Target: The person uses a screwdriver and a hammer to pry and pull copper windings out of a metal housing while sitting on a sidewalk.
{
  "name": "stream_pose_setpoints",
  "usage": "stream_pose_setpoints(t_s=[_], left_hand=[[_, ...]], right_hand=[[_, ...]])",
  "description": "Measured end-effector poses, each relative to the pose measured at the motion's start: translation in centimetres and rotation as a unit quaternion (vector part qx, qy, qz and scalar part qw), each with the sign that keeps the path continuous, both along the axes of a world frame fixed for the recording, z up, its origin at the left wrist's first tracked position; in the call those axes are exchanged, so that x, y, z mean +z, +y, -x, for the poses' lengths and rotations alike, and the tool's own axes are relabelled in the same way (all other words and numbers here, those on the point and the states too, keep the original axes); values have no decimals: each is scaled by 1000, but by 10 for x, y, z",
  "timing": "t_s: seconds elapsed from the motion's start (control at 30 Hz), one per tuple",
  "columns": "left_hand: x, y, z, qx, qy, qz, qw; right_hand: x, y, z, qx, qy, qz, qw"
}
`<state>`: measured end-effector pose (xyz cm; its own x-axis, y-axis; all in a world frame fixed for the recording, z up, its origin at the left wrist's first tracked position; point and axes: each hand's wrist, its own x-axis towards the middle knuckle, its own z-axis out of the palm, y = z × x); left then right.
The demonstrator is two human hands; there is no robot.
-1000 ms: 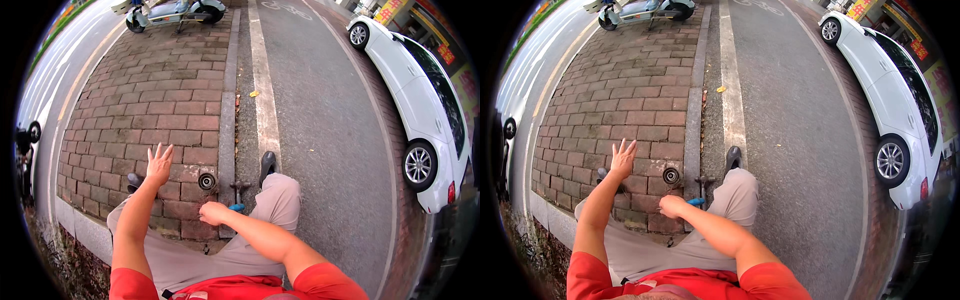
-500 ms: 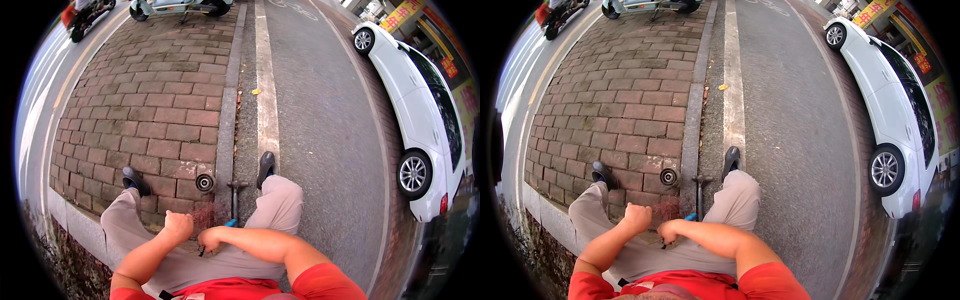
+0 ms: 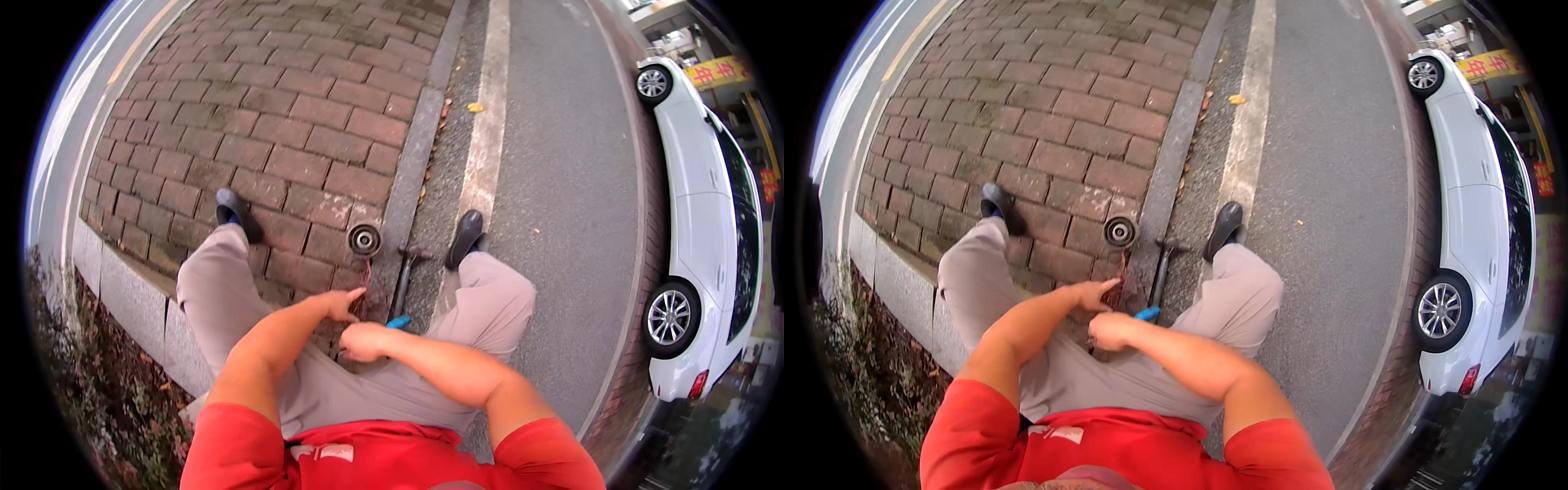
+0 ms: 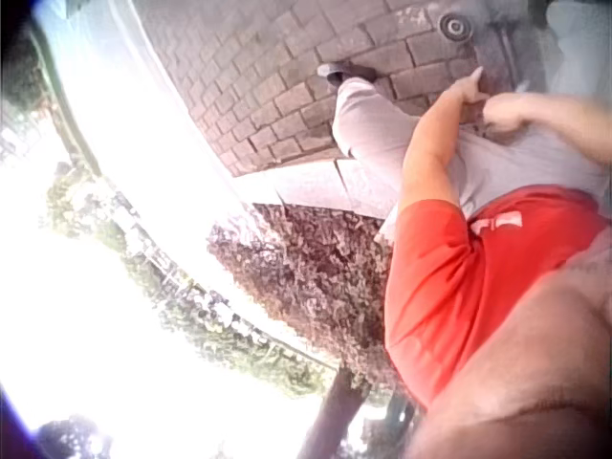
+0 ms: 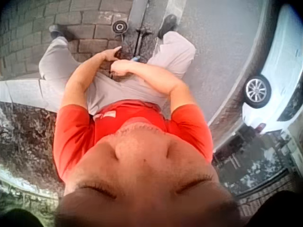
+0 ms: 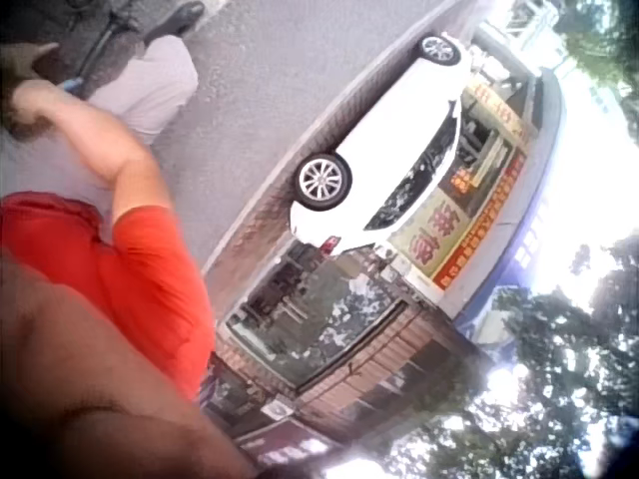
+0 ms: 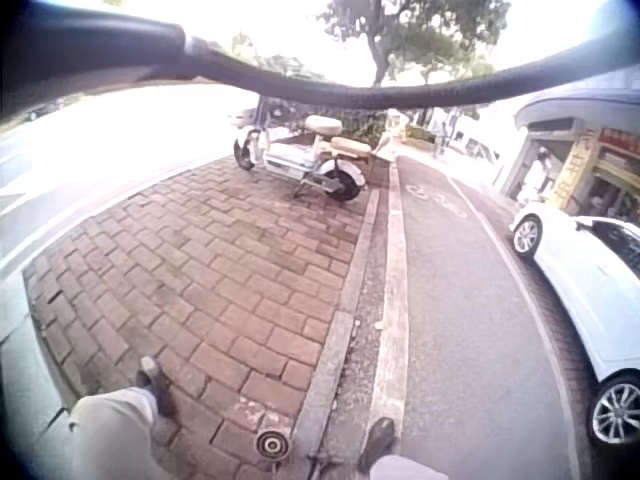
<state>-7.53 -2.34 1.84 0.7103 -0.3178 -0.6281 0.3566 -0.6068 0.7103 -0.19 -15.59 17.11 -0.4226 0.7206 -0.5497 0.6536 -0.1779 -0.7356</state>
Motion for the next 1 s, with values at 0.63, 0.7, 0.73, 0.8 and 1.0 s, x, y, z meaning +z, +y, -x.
stream_pose_setpoints(t_s=[0.63,0.7,0.73,0.8,1.0], left_hand=[[113,-34,-48,-65,67,-84,992],[159,-23,-46,-116,39,-137,983],[172,-16,-46,-128,19,-122,984],[190,1,-44,-146,-22,-91,985],[187,41,-80,-126,-22,-157,979]], right_hand=[[-101,16,-96,-482,-194,10,854],[-111,19,-101,-498,-181,23,848],[-119,18,-102,-505,-173,28,845],[-129,18,-99,-490,-168,58,853],[-115,57,-95,-543,-182,50,819]])
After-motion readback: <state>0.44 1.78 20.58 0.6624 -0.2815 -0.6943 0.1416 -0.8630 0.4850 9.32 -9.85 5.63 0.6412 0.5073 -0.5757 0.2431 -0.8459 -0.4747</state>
